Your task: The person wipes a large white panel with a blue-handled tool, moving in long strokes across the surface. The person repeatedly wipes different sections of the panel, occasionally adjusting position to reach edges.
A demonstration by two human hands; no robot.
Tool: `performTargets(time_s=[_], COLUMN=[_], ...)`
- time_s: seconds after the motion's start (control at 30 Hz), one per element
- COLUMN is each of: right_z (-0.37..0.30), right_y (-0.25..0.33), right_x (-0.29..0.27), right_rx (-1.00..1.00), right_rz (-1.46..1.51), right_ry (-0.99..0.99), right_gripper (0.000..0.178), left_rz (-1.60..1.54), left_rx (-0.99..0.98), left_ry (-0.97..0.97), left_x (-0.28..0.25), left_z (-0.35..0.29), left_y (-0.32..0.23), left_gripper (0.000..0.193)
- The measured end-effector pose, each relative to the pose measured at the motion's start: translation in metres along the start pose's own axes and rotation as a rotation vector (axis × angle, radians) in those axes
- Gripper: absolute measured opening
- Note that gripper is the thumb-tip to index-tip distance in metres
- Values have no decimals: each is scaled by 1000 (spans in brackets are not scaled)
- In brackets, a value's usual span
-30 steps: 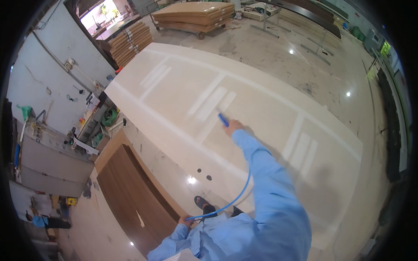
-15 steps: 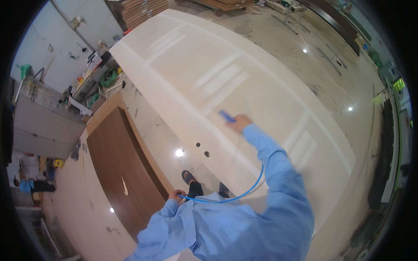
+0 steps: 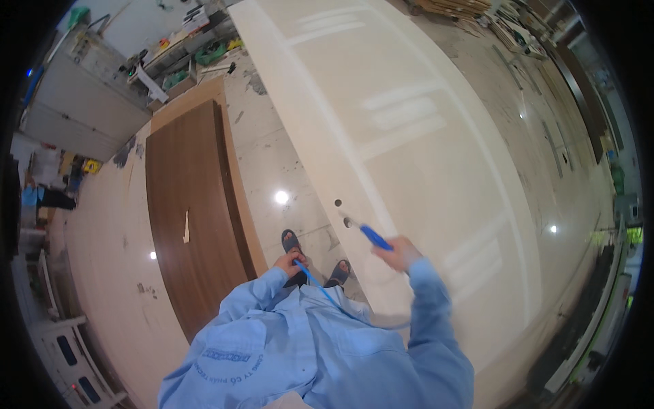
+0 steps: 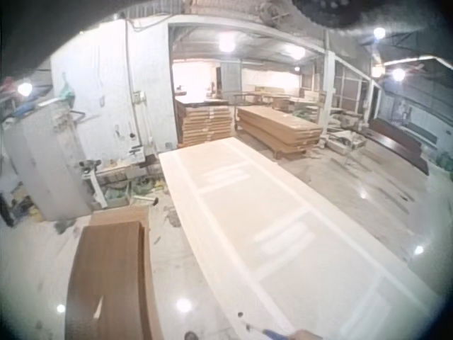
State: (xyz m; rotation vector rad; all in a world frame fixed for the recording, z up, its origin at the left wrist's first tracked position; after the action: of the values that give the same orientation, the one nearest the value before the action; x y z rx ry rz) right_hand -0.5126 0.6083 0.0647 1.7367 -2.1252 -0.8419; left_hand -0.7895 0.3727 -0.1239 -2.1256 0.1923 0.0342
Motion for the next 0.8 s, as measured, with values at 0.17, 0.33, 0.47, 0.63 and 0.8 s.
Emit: performTargets(time_s=[0.17,0.33,0.47,0.63,0.8], right_z=[-95,-137,-116,-89,-83], right_y=[28,48,31,63,38], right_x=[11,11,4,47,41], right_rx=[-29,-67,221,-35,310], right_rz=[21,-417,-985,-734,-905], right_ry=[466,809,427,442,520], right_gripper=[27,30,27,22,16], left_rz=[198,164,47,192,187], left_rx=[-53,-161,-108,-225,-101], left_ry=[79,241,348,403,388], left_x=[-8,-15,9,28,22], left_z=[-2,-28,-29,-29,-37], left_y=[11,44,35,39,39], left_gripper=[28,24,24,28,29])
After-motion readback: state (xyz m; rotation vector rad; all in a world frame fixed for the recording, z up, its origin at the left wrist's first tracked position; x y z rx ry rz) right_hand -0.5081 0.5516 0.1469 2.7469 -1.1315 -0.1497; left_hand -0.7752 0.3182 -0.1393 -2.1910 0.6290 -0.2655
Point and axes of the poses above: each hand's wrist, its own z-axis towards the middle knuckle, its own x-axis out of the palm, y = z × x, the point moved 7 cm from there along z, towards the middle knuckle, and after that the axes turned 13 degrees about y, right-handed, at the moved point
